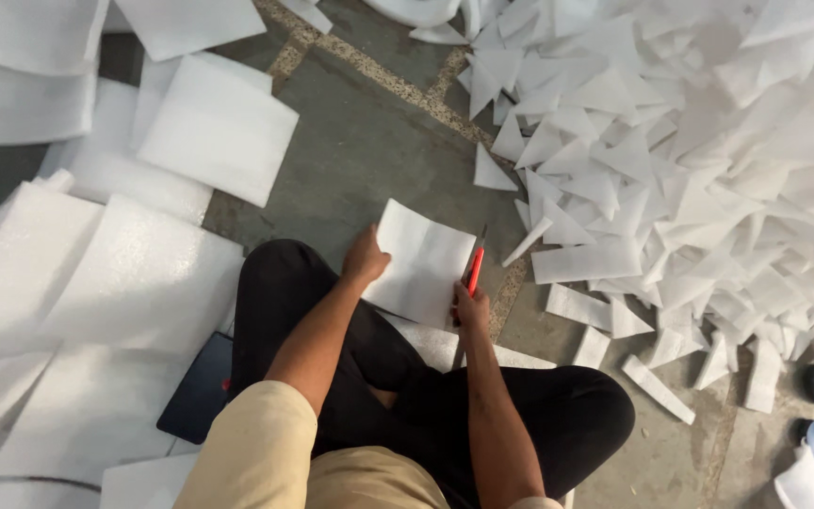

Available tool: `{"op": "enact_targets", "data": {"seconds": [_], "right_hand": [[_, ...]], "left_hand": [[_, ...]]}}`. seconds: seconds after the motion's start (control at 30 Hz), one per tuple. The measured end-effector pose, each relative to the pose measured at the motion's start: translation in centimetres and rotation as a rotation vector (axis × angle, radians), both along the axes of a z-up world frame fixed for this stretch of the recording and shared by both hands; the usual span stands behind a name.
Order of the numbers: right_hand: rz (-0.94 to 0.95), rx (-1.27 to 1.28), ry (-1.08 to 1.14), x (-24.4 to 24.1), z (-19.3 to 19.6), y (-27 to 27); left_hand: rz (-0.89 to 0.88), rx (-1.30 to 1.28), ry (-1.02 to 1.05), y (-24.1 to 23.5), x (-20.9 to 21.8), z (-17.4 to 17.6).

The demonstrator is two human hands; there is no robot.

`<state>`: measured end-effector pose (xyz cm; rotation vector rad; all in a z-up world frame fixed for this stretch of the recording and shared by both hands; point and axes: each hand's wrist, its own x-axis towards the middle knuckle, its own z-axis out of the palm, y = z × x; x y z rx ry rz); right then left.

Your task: The person sits on the floor and repeatedly cuts square white foam sheets into smaller pieces using a red utility knife. They pick up a sheet, cut it along a diagonal line, and then place the cut pieces aside, continuing this process with multiple sheets.

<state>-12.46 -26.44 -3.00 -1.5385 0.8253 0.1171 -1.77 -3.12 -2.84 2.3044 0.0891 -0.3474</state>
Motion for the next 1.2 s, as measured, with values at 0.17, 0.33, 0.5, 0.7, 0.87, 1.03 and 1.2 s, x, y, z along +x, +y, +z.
{"op": "enact_targets", "data": {"seconds": [0.17,0.33,0.5,0.7,0.87,1.03,1.2], "right_hand": [[0.004,0.377,-0.233,0.2,0.6,1.1],[0.11,0.567,-0.252,0.1,1.5,3.5],[0.075,0.267,-0.158,0.0,1.7,3.3],[0.219,0.334,-0.136,-0.2,4.1,4.4],[0.413,0.119,-0.271,-1.4,6.5,5.3],[0.557,-0.425,-0.39,-2.3,8.1,6.1],[0.612,-0.687,-0.776,-3.1,9.3,7.0]], "left_hand": [[-0.15,-0.126,-0.177,-4.5,-2.6,1.2],[-0.139,-0.199,-0.069,-6.9,-4.7,5.7],[0.008,-0.334,0.003,-4.9,-4.1,5.7],[0.155,-0.98,0.124,-1.7,-6.3,6.2],[0.32,-1.093,0.144,-0.1,-5.9,6.1],[0.351,-0.649,-0.172,0.2,-3.9,2.1],[-0.441,-0.212,-0.039,2.7,-3.8,0.3]]}}
